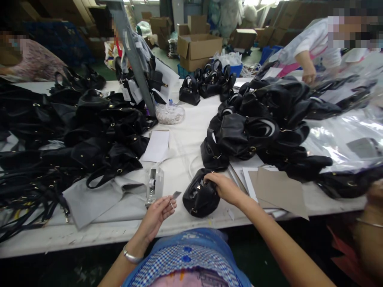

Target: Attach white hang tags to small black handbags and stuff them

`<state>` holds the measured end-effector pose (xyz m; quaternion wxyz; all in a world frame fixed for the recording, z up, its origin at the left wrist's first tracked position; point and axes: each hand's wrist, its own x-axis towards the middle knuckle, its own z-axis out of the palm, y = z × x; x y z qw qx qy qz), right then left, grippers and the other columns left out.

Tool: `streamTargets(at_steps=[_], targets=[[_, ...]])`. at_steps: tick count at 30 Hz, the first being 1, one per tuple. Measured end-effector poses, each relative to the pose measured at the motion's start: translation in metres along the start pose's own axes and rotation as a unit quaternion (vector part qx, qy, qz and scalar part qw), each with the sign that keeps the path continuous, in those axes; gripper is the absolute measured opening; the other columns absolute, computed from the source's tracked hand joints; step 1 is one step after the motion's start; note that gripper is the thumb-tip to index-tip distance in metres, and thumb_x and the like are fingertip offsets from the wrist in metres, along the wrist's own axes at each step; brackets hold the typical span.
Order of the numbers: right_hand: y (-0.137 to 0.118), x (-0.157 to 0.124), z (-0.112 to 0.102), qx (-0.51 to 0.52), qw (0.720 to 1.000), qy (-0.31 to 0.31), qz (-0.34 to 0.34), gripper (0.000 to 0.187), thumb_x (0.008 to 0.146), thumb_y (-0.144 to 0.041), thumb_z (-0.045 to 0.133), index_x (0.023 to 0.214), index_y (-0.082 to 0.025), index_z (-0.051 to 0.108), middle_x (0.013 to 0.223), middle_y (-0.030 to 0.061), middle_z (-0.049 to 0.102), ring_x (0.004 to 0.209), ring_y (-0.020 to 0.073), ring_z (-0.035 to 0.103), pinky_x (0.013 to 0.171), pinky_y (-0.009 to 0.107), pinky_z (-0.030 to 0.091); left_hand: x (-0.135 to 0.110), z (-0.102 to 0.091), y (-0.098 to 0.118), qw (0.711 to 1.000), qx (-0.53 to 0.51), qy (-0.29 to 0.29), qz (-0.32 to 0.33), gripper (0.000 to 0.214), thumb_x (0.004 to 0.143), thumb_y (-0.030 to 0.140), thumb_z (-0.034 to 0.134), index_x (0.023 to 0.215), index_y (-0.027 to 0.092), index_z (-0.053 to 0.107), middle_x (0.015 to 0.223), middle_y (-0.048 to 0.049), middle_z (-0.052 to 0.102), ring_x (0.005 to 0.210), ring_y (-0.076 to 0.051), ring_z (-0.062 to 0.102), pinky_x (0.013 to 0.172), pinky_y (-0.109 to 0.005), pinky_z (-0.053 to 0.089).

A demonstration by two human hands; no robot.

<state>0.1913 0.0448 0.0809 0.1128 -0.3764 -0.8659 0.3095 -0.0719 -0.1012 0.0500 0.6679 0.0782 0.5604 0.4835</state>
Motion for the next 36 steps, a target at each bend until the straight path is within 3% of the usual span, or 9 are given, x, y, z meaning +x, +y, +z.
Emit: streamTargets(at_steps=[3, 6, 11, 15, 18, 21, 24, 32, 36], targets=[[-0.018, -0.030, 0.014, -0.033, 0.981, 0.184, 0.056, 0.059, 0.081, -0.007, 0.050, 0.137, -0.025, 0.046, 0.142, 0.0097, 0.047, 0.131, 0.0263, 0.045, 0.110, 0.049, 0.040, -0.004, 0.009, 0.003, 0.998, -0.058, 0.012, -0.021, 0.020, 0.082, 0.024, 0.068, 0.098, 0.012, 0.066, 0.098, -0.0116, 0.071, 0.085, -0.015, 0.068, 0.074, -0.022, 0.057], [-0.054, -0.060, 0.031, 0.026, 0.964, 0.262, 0.022, 0.044, 0.087, -0.015, 0.053, 0.129, -0.028, 0.055, 0.126, 0.0069, 0.062, 0.116, 0.0220, 0.058, 0.104, 0.040, 0.048, -0.010, 0.015, 0.009, 0.997, -0.073, 0.011, -0.036, 0.018, 0.082, 0.021, 0.066, 0.098, 0.013, 0.066, 0.098, -0.0101, 0.070, 0.082, -0.013, 0.067, 0.073, -0.021, 0.056], [-0.099, -0.066, 0.060, 0.196, 0.971, 0.137, -0.028, 0.040, 0.091, -0.019, 0.051, 0.130, -0.026, 0.054, 0.136, 0.0082, 0.054, 0.124, 0.0184, 0.053, 0.103, 0.033, 0.049, -0.029, 0.031, 0.016, 0.991, 0.093, -0.095, -0.005, 0.029, 0.085, 0.044, 0.061, 0.088, 0.015, 0.063, 0.060, 0.0030, 0.055, 0.048, -0.005, 0.047, 0.045, -0.015, 0.039], [-0.107, -0.051, 0.060, 0.236, 0.965, 0.083, -0.080, 0.064, 0.083, -0.029, 0.064, 0.142, -0.022, 0.041, 0.145, 0.0129, 0.044, 0.136, 0.0237, 0.040, 0.114, 0.042, 0.034, -0.045, 0.045, 0.022, 0.905, 0.361, -0.220, 0.041, 0.044, 0.085, 0.056, 0.051, 0.069, 0.016, 0.055, 0.048, 0.0055, 0.043, 0.041, -0.006, 0.033, 0.042, -0.020, 0.025], [-0.107, -0.055, 0.055, 0.299, 0.953, 0.039, -0.031, 0.053, 0.081, -0.032, 0.066, 0.131, -0.022, 0.053, 0.110, 0.0082, 0.070, 0.098, 0.0187, 0.067, 0.092, 0.032, 0.053, -0.053, 0.049, 0.033, 0.848, 0.463, -0.235, 0.109, 0.046, 0.087, 0.055, 0.048, 0.063, 0.016, 0.053, 0.053, 0.0029, 0.048, 0.051, -0.009, 0.041, 0.051, -0.021, 0.031], [-0.105, -0.072, 0.051, 0.341, 0.937, 0.036, 0.070, 0.024, 0.088, -0.035, 0.057, 0.099, -0.019, 0.070, 0.075, 0.0010, 0.069, 0.048, 0.0086, 0.059, 0.052, 0.020, 0.050, -0.056, 0.043, 0.044, 0.820, 0.512, -0.214, 0.139, 0.044, 0.089, 0.054, 0.046, 0.071, 0.017, 0.059, 0.057, 0.0015, 0.053, 0.057, -0.012, 0.046, 0.057, -0.022, 0.035], [-0.102, -0.091, 0.047, 0.331, 0.931, 0.091, 0.127, 0.028, 0.090, -0.037, 0.052, 0.082, -0.017, 0.071, 0.074, 0.0013, 0.066, 0.043, 0.0065, 0.053, 0.047, 0.020, 0.045, -0.058, 0.037, 0.045, 0.822, 0.519, -0.191, 0.138, 0.043, 0.089, 0.053, 0.045, 0.075, 0.017, 0.062, 0.061, 0.0006, 0.057, 0.055, -0.012, 0.045, 0.055, -0.023, 0.035], [-0.100, -0.103, 0.049, 0.201, 0.964, 0.104, 0.136, 0.019, 0.085, -0.035, 0.060, 0.085, -0.021, 0.074, 0.075, 0.0022, 0.067, 0.060, 0.0111, 0.054, 0.056, 0.023, 0.042, -0.048, 0.044, 0.012, 0.857, 0.448, -0.231, 0.105, 0.038, 0.087, 0.048, 0.051, 0.074, 0.016, 0.065, 0.064, -0.0019, 0.061, 0.059, -0.013, 0.052, 0.057, -0.023, 0.041], [-0.091, -0.108, 0.061, 0.147, 0.963, 0.153, 0.166, 0.023, 0.088, -0.034, 0.056, 0.082, -0.021, 0.074, 0.070, 0.0019, 0.065, 0.059, 0.0117, 0.054, 0.058, 0.024, 0.042, -0.017, 0.030, -0.017, 0.877, 0.437, -0.152, 0.132, 0.030, 0.083, 0.043, 0.057, 0.089, 0.016, 0.067, 0.076, -0.0046, 0.067, 0.064, -0.015, 0.058, 0.058, -0.025, 0.045]])
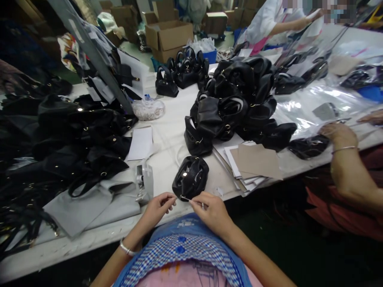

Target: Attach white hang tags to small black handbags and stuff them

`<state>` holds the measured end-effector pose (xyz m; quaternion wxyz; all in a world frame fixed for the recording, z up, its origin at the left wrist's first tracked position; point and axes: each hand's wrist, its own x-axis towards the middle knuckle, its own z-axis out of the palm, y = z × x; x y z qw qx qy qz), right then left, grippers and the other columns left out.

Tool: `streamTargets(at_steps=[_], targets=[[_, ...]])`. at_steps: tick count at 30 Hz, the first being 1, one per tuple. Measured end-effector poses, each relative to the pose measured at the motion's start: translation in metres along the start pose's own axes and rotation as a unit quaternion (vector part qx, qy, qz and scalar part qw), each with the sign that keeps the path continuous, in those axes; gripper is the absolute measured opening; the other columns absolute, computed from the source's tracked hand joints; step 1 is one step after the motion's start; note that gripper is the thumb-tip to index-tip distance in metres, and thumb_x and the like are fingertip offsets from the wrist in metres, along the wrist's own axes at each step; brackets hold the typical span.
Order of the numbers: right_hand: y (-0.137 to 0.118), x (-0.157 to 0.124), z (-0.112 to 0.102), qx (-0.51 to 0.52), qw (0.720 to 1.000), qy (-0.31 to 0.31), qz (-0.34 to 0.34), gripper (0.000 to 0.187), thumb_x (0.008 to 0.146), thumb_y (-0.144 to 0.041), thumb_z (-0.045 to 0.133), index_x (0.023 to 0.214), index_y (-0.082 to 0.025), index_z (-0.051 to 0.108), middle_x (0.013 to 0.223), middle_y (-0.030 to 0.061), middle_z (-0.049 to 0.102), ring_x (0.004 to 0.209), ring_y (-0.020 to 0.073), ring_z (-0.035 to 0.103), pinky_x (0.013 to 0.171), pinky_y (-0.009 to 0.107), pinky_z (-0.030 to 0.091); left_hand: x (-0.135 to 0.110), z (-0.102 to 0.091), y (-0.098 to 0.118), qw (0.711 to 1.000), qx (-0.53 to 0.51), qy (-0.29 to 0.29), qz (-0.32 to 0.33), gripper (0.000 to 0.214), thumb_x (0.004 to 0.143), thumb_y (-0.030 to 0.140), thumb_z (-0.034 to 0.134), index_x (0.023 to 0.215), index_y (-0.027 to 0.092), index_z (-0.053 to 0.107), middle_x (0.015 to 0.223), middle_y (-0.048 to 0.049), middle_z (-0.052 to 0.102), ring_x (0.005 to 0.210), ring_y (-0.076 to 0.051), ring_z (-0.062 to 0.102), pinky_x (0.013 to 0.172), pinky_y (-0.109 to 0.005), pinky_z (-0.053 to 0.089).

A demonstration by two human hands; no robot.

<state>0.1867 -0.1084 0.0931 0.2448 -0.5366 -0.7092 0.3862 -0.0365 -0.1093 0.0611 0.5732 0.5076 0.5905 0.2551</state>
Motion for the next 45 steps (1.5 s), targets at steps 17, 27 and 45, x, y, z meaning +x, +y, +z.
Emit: streamTargets(at_steps=[17, 27, 45], targets=[[0.049, 0.000, 0.041, -0.049, 0.996, -0.010, -0.080, 0.027, 0.092, -0.034, 0.051, 0.088, -0.021, 0.074, 0.074, 0.0038, 0.067, 0.068, 0.0126, 0.062, 0.063, 0.022, 0.047, 0.025, 0.039, -0.058, 0.985, -0.154, 0.055, -0.060, 0.028, 0.072, 0.030, 0.064, 0.095, 0.014, 0.063, 0.092, -0.0064, 0.066, 0.071, -0.013, 0.059, 0.059, -0.023, 0.049], [0.070, 0.011, 0.064, -0.067, 0.998, -0.006, -0.009, 0.025, 0.090, -0.036, 0.053, 0.092, -0.023, 0.075, 0.084, 0.0051, 0.073, 0.078, 0.0176, 0.067, 0.072, 0.028, 0.051, 0.033, 0.043, -0.073, 0.997, -0.034, 0.067, 0.034, 0.027, 0.074, 0.020, 0.063, 0.102, 0.017, 0.064, 0.098, -0.0069, 0.066, 0.079, -0.015, 0.061, 0.075, -0.030, 0.050], [0.055, 0.037, 0.081, -0.076, 0.997, -0.030, 0.014, 0.024, 0.089, -0.033, 0.053, 0.088, -0.024, 0.075, 0.084, 0.0032, 0.075, 0.079, 0.0187, 0.068, 0.071, 0.026, 0.046, 0.045, 0.036, -0.092, 0.946, 0.212, 0.155, 0.190, 0.016, 0.089, 0.033, 0.056, 0.093, 0.023, 0.068, 0.093, -0.0013, 0.072, 0.088, -0.017, 0.066, 0.077, -0.027, 0.049]])
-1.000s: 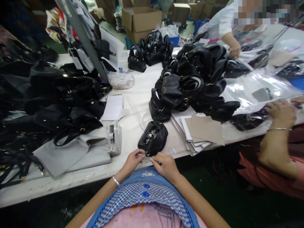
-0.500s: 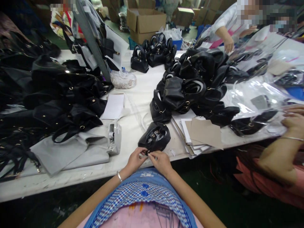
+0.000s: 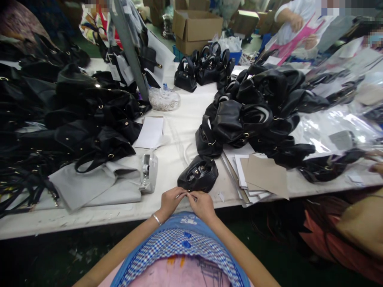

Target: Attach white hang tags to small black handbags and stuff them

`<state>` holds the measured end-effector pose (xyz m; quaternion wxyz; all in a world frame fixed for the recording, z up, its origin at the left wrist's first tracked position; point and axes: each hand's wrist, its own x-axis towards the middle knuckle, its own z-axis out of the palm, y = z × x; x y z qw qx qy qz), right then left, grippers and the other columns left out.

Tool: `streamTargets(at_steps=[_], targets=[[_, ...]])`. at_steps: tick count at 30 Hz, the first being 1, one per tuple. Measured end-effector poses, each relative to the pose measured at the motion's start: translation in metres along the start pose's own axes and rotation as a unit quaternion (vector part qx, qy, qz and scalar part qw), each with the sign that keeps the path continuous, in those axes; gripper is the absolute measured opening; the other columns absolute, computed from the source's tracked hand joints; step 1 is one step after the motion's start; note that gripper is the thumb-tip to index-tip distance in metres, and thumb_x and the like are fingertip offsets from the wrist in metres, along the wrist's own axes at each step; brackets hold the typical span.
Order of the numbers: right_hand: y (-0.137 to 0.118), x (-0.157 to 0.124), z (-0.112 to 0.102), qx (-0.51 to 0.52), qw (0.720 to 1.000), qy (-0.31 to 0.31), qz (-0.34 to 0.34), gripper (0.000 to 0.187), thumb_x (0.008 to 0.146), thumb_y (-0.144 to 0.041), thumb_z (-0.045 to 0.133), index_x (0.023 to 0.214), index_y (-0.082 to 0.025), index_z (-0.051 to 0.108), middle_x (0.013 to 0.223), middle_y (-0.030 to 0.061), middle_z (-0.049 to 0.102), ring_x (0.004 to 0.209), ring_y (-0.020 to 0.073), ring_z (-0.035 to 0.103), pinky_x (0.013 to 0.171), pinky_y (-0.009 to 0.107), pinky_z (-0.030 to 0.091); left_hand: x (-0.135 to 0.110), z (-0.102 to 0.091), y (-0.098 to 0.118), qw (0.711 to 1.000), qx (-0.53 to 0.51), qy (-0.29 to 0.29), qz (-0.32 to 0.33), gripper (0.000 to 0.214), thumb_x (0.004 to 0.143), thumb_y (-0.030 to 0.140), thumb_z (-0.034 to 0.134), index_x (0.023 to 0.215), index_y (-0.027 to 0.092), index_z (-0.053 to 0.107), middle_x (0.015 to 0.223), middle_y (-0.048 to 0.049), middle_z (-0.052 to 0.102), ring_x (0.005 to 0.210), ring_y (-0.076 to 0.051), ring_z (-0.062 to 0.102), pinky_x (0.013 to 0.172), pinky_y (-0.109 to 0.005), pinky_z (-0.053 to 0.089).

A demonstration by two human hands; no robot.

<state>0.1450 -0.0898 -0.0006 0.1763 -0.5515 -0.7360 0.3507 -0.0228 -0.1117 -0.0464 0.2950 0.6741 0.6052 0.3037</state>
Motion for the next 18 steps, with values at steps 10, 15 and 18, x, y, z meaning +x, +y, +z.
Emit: streamTargets(at_steps=[10, 15, 18], targets=[[-0.002, -0.003, -0.006, 0.029, 0.999, -0.021, 0.040, 0.034, 0.091, -0.038, 0.045, 0.082, -0.020, 0.072, 0.080, 0.0050, 0.073, 0.074, 0.0184, 0.066, 0.065, 0.025, 0.042, 0.003, -0.001, 0.008, 0.998, -0.055, -0.025, -0.026, 0.027, 0.080, 0.020, 0.067, 0.105, 0.023, 0.060, 0.104, -0.0023, 0.065, 0.089, -0.016, 0.062, 0.081, -0.029, 0.050], [0.002, -0.006, -0.004, 0.076, 0.985, -0.042, 0.149, 0.042, 0.088, -0.047, 0.046, 0.070, -0.018, 0.071, 0.058, 0.0025, 0.065, 0.054, 0.0155, 0.058, 0.053, 0.024, 0.037, 0.007, 0.004, 0.011, 0.998, -0.061, -0.029, -0.014, 0.035, 0.075, 0.016, 0.070, 0.107, 0.023, 0.058, 0.106, -0.0028, 0.063, 0.097, -0.019, 0.058, 0.084, -0.030, 0.049], [0.007, -0.006, 0.001, 0.113, 0.976, -0.046, 0.183, 0.045, 0.086, -0.051, 0.046, 0.071, -0.017, 0.071, 0.054, 0.0013, 0.062, 0.047, 0.0140, 0.054, 0.049, 0.024, 0.036, 0.010, 0.005, 0.011, 0.998, -0.056, -0.035, -0.005, 0.031, 0.075, 0.015, 0.068, 0.104, 0.022, 0.058, 0.103, -0.0026, 0.063, 0.096, -0.019, 0.057, 0.083, -0.031, 0.048]])
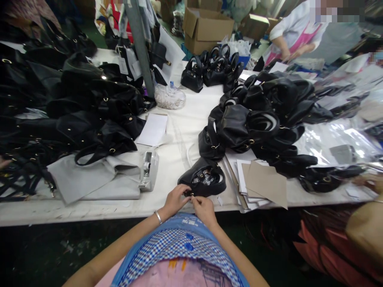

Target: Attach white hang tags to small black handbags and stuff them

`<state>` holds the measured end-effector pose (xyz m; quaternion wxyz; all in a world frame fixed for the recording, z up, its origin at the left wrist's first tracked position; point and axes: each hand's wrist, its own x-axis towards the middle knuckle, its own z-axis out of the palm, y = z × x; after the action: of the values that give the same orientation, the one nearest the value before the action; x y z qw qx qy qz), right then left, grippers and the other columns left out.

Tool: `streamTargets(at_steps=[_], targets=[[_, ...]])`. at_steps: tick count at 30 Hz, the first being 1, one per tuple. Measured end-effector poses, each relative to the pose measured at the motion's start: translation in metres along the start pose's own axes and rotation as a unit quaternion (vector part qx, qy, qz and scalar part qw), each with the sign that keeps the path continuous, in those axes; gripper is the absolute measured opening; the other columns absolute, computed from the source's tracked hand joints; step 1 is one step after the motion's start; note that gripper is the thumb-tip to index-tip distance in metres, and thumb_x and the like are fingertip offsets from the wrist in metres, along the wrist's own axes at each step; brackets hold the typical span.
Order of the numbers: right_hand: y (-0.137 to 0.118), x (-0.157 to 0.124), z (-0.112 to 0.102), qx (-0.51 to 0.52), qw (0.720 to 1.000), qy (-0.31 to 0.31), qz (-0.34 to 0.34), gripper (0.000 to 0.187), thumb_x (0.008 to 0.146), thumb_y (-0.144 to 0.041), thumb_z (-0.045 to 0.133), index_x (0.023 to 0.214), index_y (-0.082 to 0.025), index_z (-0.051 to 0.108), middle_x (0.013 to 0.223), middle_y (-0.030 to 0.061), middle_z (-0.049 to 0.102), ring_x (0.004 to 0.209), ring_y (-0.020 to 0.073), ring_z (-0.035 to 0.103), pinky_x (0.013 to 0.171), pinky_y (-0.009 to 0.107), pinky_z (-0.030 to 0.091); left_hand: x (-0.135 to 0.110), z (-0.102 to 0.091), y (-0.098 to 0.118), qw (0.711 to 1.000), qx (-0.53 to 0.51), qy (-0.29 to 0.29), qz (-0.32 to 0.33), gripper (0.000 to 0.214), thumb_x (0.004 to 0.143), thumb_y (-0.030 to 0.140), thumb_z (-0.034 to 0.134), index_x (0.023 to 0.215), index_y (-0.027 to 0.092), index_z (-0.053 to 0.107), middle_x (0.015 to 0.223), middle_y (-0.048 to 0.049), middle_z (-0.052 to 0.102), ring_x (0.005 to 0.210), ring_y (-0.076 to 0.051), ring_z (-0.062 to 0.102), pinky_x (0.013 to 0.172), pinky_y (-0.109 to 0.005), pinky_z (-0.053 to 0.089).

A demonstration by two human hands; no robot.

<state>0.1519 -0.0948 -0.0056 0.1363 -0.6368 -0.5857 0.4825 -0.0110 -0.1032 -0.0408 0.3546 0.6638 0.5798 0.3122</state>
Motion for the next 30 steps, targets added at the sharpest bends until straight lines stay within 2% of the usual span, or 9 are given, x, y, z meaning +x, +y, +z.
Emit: streamTargets(at_steps=[6, 11, 15, 21, 26, 30], targets=[[0.005, 0.000, 0.000, 0.010, 0.999, 0.019, 0.024, 0.045, 0.083, -0.054, 0.048, 0.065, -0.017, 0.067, 0.044, -0.0008, 0.054, 0.041, 0.0133, 0.050, 0.048, 0.024, 0.037, 0.002, 0.001, -0.002, 0.999, 0.027, -0.019, 0.005, 0.028, 0.077, 0.016, 0.067, 0.102, 0.023, 0.058, 0.101, -0.0023, 0.063, 0.098, -0.020, 0.056, 0.082, -0.031, 0.046], [0.006, -0.001, 0.001, 0.108, 0.992, -0.001, 0.063, 0.046, 0.080, -0.059, 0.052, 0.063, -0.018, 0.061, 0.037, -0.0041, 0.046, 0.036, 0.0107, 0.042, 0.042, 0.022, 0.032, 0.003, 0.004, -0.002, 1.000, 0.029, -0.002, -0.010, 0.029, 0.075, 0.007, 0.060, 0.100, 0.022, 0.057, 0.098, -0.0021, 0.062, 0.095, -0.019, 0.056, 0.080, -0.030, 0.046], [0.010, 0.004, 0.004, 0.166, 0.984, -0.015, 0.064, 0.048, 0.076, -0.063, 0.057, 0.062, -0.017, 0.060, 0.035, -0.0062, 0.040, 0.034, 0.0078, 0.034, 0.039, 0.021, 0.025, 0.002, 0.003, -0.005, 1.000, -0.002, 0.002, -0.018, 0.025, 0.077, 0.009, 0.060, 0.099, 0.022, 0.058, 0.097, -0.0021, 0.063, 0.092, -0.019, 0.057, 0.079, -0.030, 0.047], [0.008, 0.007, 0.004, 0.179, 0.982, -0.038, 0.049, 0.051, 0.075, -0.066, 0.056, 0.063, -0.017, 0.059, 0.036, -0.0075, 0.038, 0.035, 0.0074, 0.033, 0.041, 0.021, 0.025, -0.006, -0.005, -0.006, 0.998, -0.054, 0.027, 0.003, 0.031, 0.079, 0.019, 0.066, 0.109, 0.023, 0.060, 0.109, -0.0047, 0.063, 0.104, -0.020, 0.056, 0.092, -0.034, 0.047], [0.002, 0.006, 0.003, 0.167, 0.984, -0.044, 0.045, 0.052, 0.078, -0.066, 0.053, 0.064, -0.017, 0.057, 0.037, -0.0074, 0.037, 0.036, 0.0071, 0.032, 0.042, 0.021, 0.025, -0.008, -0.010, 0.000, 0.998, -0.048, 0.023, -0.029, 0.023, 0.078, 0.026, 0.069, 0.101, 0.022, 0.063, 0.096, -0.0031, 0.064, 0.084, -0.017, 0.059, 0.072, -0.028, 0.049], [0.002, 0.008, 0.006, 0.165, 0.984, -0.053, 0.047, 0.053, 0.078, -0.068, 0.050, 0.064, -0.017, 0.057, 0.036, -0.0079, 0.036, 0.035, 0.0072, 0.030, 0.041, 0.021, 0.023, -0.004, -0.011, 0.003, 0.999, -0.030, 0.018, -0.030, 0.012, 0.083, 0.022, 0.063, 0.093, 0.023, 0.070, 0.091, -0.0028, 0.065, 0.084, -0.016, 0.060, 0.072, -0.027, 0.047]])
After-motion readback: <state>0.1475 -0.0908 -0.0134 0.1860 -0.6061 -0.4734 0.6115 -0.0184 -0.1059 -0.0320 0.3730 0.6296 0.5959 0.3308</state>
